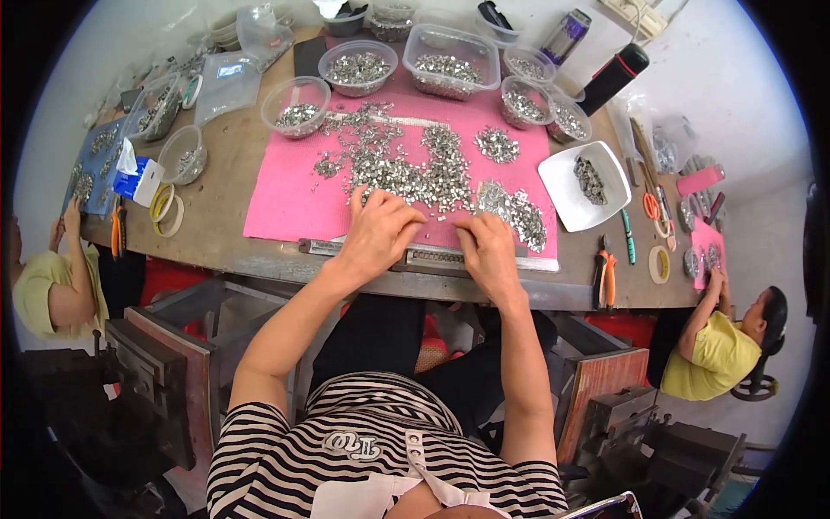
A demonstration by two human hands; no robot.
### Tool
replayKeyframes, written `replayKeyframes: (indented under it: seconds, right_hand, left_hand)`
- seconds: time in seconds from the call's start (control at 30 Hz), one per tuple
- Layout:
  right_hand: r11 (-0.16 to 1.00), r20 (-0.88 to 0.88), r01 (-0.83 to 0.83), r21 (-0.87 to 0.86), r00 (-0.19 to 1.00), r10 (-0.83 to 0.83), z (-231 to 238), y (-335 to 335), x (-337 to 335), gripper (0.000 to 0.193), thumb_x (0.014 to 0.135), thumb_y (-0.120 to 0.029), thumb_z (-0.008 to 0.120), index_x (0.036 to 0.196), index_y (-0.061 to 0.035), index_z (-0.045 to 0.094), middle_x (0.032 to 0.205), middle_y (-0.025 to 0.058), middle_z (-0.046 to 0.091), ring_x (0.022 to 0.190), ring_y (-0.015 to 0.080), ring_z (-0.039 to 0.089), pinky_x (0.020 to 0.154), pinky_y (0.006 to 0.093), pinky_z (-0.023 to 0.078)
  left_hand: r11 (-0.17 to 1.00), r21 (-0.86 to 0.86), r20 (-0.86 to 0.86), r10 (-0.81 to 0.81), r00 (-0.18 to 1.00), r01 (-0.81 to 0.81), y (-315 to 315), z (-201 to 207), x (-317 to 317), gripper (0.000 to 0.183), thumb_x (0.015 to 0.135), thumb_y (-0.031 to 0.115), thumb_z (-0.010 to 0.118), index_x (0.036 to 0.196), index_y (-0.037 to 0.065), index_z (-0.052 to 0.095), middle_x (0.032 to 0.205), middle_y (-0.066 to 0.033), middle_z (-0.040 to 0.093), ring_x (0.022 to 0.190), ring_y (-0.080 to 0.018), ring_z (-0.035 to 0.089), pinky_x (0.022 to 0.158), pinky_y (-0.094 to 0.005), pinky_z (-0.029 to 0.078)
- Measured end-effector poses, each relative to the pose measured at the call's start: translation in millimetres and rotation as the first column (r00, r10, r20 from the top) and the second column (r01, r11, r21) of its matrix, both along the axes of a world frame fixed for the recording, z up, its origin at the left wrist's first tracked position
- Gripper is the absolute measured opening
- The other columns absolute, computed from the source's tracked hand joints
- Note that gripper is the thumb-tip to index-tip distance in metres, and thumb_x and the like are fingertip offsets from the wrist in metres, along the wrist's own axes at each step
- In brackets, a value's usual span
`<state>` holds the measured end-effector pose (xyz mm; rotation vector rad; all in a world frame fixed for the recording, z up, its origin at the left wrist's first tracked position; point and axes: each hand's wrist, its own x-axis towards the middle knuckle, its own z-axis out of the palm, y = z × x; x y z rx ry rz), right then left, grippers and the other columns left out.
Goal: The person sorts small metal parts by hand, placing them into a long metal tray from plastic containers on a pink mat.
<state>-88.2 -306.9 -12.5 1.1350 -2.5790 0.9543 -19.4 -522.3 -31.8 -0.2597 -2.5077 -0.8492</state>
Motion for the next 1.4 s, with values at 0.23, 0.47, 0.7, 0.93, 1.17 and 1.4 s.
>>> replayKeyframes:
  seconds: [0.23, 0.47, 0.7, 0.93, 1.17, 1.4]
  right_hand:
    - [0.995, -0.114, 0.095, -0.014, 0.989, -0.096, -14.2, -20.4, -6.5, 0.010, 0.086, -0.011, 0.073, 0.095, -0.0068, 0.072, 0.084, 0.0077, 0.061, 0.086, 0.0276, 0.060, 0.080, 0.0405, 0.042]
    - [0.993, -0.181, 0.116, 0.038, 0.978, -0.107, -26.4, -26.8, -12.1, 0.010, 0.084, -0.010, 0.073, 0.092, -0.0069, 0.068, 0.088, 0.0078, 0.059, 0.087, 0.0272, 0.058, 0.083, 0.0412, 0.041]
    - [0.997, -0.174, 0.072, 0.004, 0.982, -0.070, -25.8, -23.3, -13.9, 0.010, 0.083, -0.006, 0.071, 0.093, -0.0070, 0.067, 0.088, 0.0083, 0.059, 0.087, 0.0276, 0.058, 0.083, 0.0417, 0.041]
    - [0.999, -0.061, 0.046, 0.016, 0.997, -0.045, -18.0, -20.3, -13.5, 0.012, 0.083, -0.008, 0.072, 0.095, -0.0086, 0.068, 0.088, 0.0067, 0.060, 0.088, 0.0267, 0.058, 0.084, 0.0413, 0.041]
    - [1.000, -0.126, 0.025, 0.011, 0.992, -0.023, -17.5, -22.0, -16.2, 0.010, 0.083, -0.012, 0.075, 0.093, -0.0100, 0.070, 0.086, 0.0058, 0.060, 0.089, 0.0256, 0.059, 0.085, 0.0411, 0.041]
    - [0.986, -0.239, -0.074, 0.150, 0.965, 0.109, -12.6, -25.7, -26.4, 0.009, 0.084, -0.011, 0.073, 0.091, -0.0076, 0.068, 0.085, 0.0067, 0.063, 0.086, 0.0263, 0.062, 0.084, 0.0407, 0.041]
  left_hand:
    - [0.998, -0.065, 0.057, -0.003, 0.998, 0.007, 11.1, 4.9, -11.7, 0.009, 0.087, 0.019, 0.073, 0.094, 0.014, 0.071, 0.092, -0.0008, 0.063, 0.102, -0.0222, 0.056, 0.106, -0.0562, 0.026]
    - [0.994, -0.106, 0.105, 0.008, 0.994, 0.003, 13.8, -1.2, -9.8, 0.009, 0.087, 0.019, 0.073, 0.093, 0.013, 0.070, 0.088, -0.0010, 0.060, 0.096, -0.0219, 0.056, 0.106, -0.0561, 0.027]
    - [0.998, -0.061, 0.045, 0.039, 0.998, -0.036, 12.2, -7.2, -12.2, 0.009, 0.087, 0.019, 0.073, 0.092, 0.013, 0.070, 0.087, -0.0012, 0.061, 0.094, -0.0213, 0.056, 0.106, -0.0560, 0.027]
    - [0.995, -0.089, 0.069, 0.043, 0.997, -0.037, 14.5, -4.7, -6.9, 0.011, 0.086, 0.021, 0.075, 0.092, 0.013, 0.072, 0.089, -0.0013, 0.061, 0.097, -0.0215, 0.056, 0.108, -0.0572, 0.026]
    - [0.997, -0.058, 0.100, 0.047, 0.994, -0.042, 13.3, -7.4, -6.2, 0.008, 0.086, 0.020, 0.074, 0.090, 0.012, 0.073, 0.090, -0.0014, 0.061, 0.099, -0.0219, 0.057, 0.109, -0.0572, 0.025]
    - [0.995, -0.084, 0.145, 0.063, 0.987, -0.051, 15.2, -3.4, -8.0, 0.008, 0.086, 0.018, 0.073, 0.090, 0.012, 0.072, 0.090, -0.0021, 0.062, 0.101, -0.0222, 0.058, 0.109, -0.0576, 0.025]
